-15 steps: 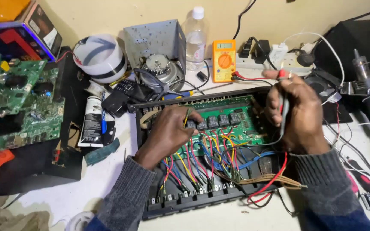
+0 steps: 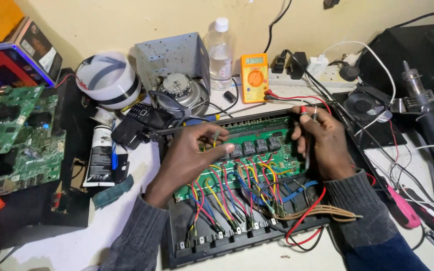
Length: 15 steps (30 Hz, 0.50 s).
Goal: Wiring a circuit board by connecting various colored wires to a terminal block and securing them with a screwdriver.
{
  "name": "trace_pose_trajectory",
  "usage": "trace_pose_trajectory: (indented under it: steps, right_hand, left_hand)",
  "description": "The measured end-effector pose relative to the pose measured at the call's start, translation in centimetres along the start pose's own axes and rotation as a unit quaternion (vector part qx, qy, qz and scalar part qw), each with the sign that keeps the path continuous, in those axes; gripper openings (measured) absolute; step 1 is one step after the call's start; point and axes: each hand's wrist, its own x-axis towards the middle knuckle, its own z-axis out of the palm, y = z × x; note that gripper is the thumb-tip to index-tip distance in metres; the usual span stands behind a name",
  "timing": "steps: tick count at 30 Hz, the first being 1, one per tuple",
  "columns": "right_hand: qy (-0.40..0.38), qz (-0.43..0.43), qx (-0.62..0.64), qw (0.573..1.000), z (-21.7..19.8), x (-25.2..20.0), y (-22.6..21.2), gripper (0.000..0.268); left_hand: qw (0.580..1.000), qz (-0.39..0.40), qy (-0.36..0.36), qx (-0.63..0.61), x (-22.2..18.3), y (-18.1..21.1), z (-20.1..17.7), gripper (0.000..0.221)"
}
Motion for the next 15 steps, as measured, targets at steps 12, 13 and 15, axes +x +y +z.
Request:
trace_pose_trajectory:
  steps: [12, 13, 15]
  right_hand:
    - [-0.006, -0.185, -0.41, 0.893, -4.1, -6.5, -8.1, 0.025]
    - [-0.007, -0.189, -0.405, 0.894, -6.9, -8.3, -7.4, 0.025]
    - [0.103, -0.111, -0.545, 0.825, -12.1, -11.3, -5.6, 0.027]
  left_hand:
    - [0.981, -0.13, 0.069, 0.125, 0.4, -2.2, 1.4, 0.029]
    - [0.98, -0.129, 0.074, 0.129, 0.5, -2.4, 1.6, 0.029]
    - [0.983, -0.107, 0.065, 0.136, 0.7, -2.8, 1.3, 0.026]
